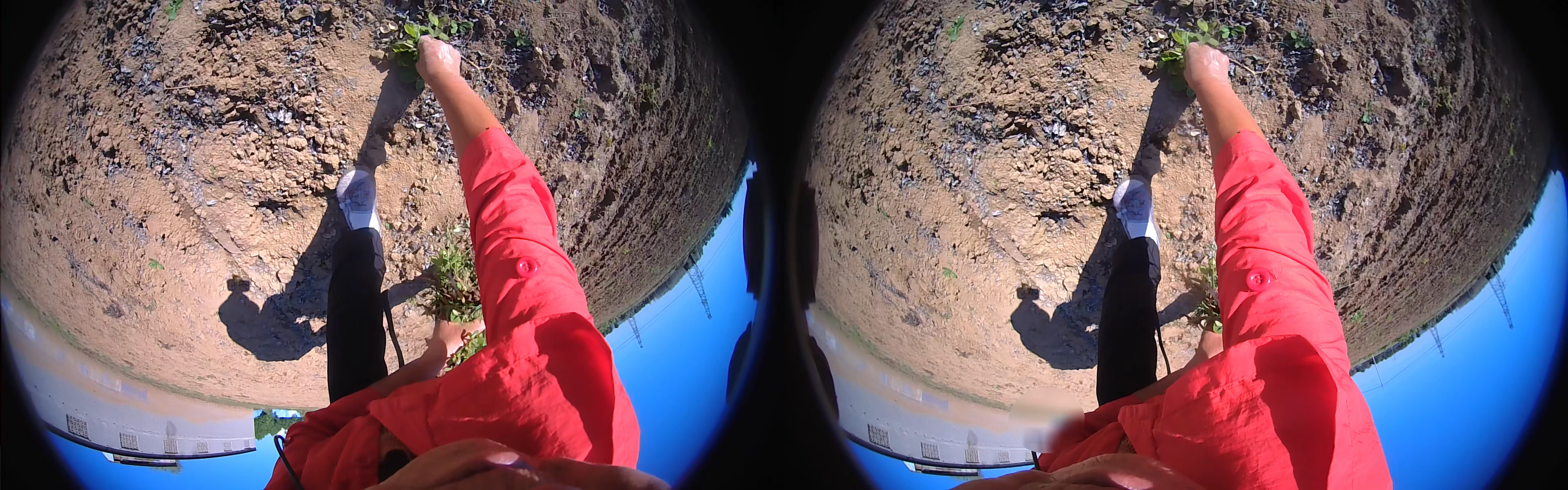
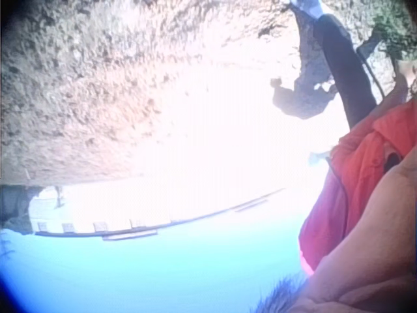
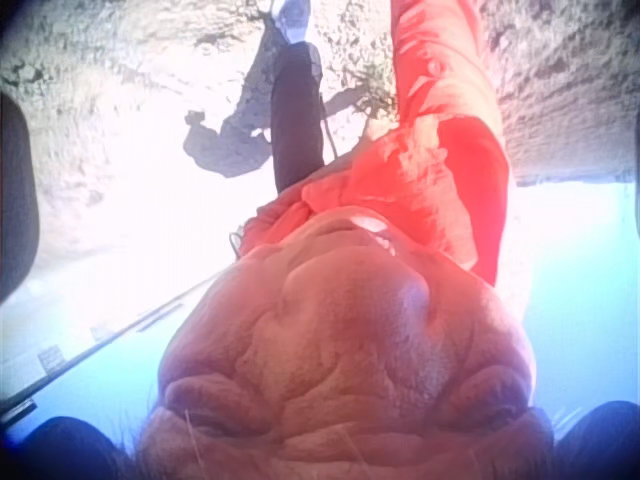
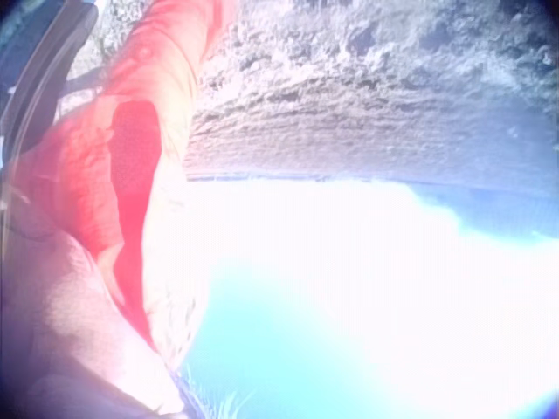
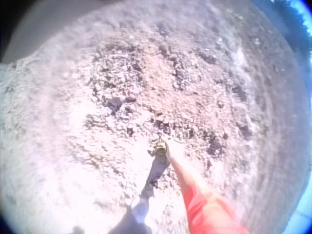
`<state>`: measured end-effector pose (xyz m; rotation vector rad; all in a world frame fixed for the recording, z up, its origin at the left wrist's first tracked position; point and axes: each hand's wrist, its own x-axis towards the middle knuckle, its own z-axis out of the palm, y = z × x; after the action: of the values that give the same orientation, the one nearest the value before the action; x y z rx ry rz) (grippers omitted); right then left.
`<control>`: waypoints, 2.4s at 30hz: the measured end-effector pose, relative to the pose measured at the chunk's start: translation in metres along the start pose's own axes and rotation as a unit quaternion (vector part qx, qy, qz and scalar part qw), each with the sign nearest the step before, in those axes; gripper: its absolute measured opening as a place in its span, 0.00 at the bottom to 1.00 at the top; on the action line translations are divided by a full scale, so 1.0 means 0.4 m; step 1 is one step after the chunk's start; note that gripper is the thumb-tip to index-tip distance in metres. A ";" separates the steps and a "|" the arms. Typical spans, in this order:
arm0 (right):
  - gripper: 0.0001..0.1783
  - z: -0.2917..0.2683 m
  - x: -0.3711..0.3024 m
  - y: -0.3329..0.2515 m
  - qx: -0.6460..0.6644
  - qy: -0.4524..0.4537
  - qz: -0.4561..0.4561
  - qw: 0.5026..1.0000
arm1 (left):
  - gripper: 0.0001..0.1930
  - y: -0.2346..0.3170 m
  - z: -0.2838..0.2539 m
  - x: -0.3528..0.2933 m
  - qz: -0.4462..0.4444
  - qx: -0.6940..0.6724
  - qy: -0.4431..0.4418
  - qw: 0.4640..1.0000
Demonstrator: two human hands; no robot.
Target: The person repeatedly bends to pull weeds from a tilled field by hand and gathers them into a growing bunch held in one hand. The person moves along the rows, continuing to uproot and collect weeds throughout the clip.
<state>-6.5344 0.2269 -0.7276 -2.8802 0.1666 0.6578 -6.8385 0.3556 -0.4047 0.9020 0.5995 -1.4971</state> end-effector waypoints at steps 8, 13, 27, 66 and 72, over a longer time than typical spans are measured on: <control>0.10 -0.026 -0.012 -0.040 -0.022 -0.073 0.038 0.996 | 0.13 -0.006 0.027 0.014 -0.088 -0.097 0.074 0.989; 0.07 0.012 0.018 -0.023 -0.007 -0.042 0.071 0.997 | 0.15 -0.012 0.019 0.016 -0.062 -0.096 0.085 0.990; 0.12 -0.108 -0.275 0.176 0.331 -0.033 0.053 0.942 | 0.20 0.042 0.037 0.034 -0.108 -0.249 0.085 0.959; 0.19 -1.527 -1.036 -0.855 0.239 0.025 -0.426 0.872 | 0.20 0.505 -0.059 -1.116 0.621 -0.170 0.176 0.744; 0.16 -1.630 -0.970 -0.924 0.315 -0.064 -0.529 0.785 | 0.18 0.570 -0.066 -1.246 0.682 -0.187 0.225 0.671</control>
<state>-6.5538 0.4830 0.0763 -1.8097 -0.9805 0.4116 -6.6245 0.6331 0.0177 0.9876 0.3452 0.2380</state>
